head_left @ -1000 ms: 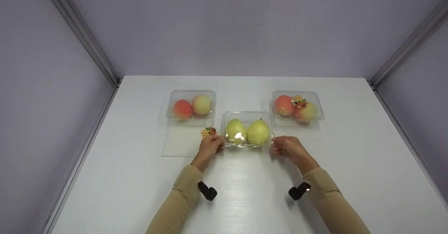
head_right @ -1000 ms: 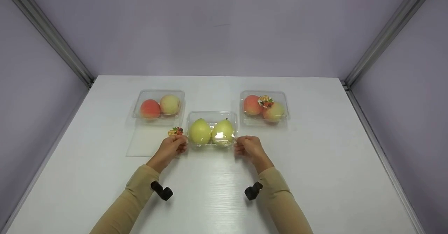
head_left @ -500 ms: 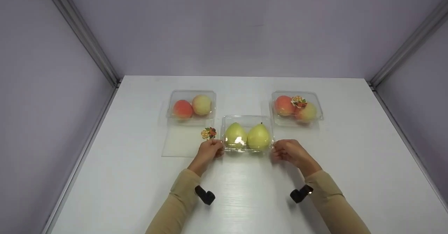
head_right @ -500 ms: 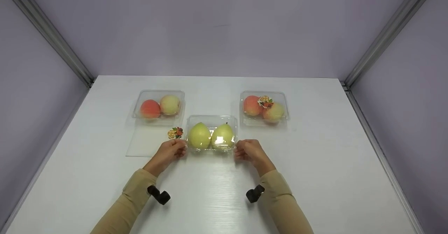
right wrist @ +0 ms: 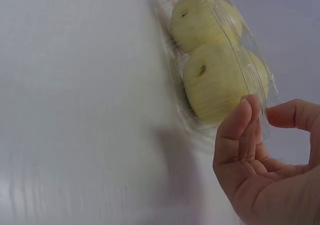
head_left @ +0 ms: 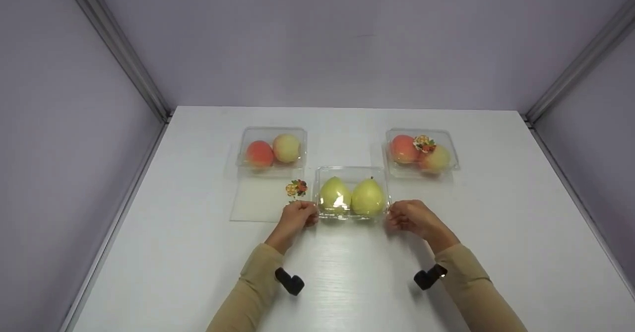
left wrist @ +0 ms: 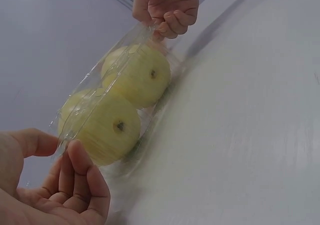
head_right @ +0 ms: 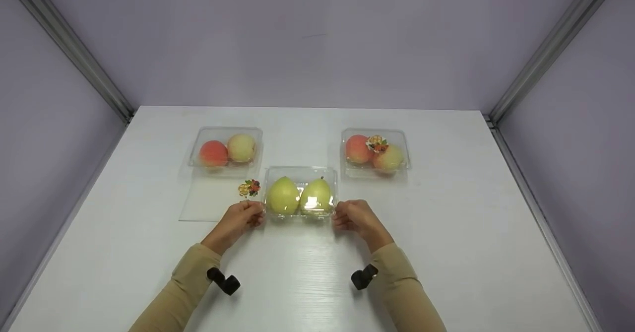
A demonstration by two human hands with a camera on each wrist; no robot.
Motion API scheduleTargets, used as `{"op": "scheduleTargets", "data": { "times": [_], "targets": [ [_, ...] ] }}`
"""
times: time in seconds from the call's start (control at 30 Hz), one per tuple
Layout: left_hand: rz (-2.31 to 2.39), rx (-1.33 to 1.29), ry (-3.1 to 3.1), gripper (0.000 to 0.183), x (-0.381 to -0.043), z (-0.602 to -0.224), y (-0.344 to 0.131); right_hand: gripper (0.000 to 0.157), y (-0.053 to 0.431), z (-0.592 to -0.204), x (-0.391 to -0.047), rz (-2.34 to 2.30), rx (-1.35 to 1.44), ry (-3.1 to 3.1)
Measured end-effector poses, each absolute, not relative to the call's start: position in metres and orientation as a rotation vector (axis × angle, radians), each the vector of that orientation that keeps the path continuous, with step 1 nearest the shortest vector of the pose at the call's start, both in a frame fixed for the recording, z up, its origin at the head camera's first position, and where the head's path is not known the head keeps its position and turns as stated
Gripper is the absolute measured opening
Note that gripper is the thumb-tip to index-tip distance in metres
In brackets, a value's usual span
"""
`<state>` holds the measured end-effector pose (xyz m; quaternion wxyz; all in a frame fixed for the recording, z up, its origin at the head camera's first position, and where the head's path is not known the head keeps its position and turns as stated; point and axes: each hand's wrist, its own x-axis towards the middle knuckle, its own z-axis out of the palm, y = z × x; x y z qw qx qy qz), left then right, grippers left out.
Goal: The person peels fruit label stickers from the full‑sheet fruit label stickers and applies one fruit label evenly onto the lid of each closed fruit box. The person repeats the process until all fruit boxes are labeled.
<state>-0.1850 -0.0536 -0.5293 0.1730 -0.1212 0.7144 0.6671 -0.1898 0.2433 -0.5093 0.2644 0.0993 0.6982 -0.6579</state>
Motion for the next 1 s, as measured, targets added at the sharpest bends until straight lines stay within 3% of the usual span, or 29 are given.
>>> {"op": "scheduleTargets", "data": {
  "times": [0.57, 0.77, 1.0],
  "targets": [
    [1.931, -0.289, 2.049, 0.022, -0.18, -0.531, -0.056, 0.013, 0.245, -0.507, -0.183, -1.762, 0.238, 1.907],
    [1.91, -0.28, 2.06, 0.025, -0.178, -0.531, -0.06, 0.024, 0.242, -0.502, -0.183, -1.661, 0.216, 2.106],
    [1.907, -0.314, 2.07, 0.028, -0.181, -0.527, -0.067, 0.022, 0.239, -0.49, -0.183, -1.568, 0.257, 2.287]
  ]
}}
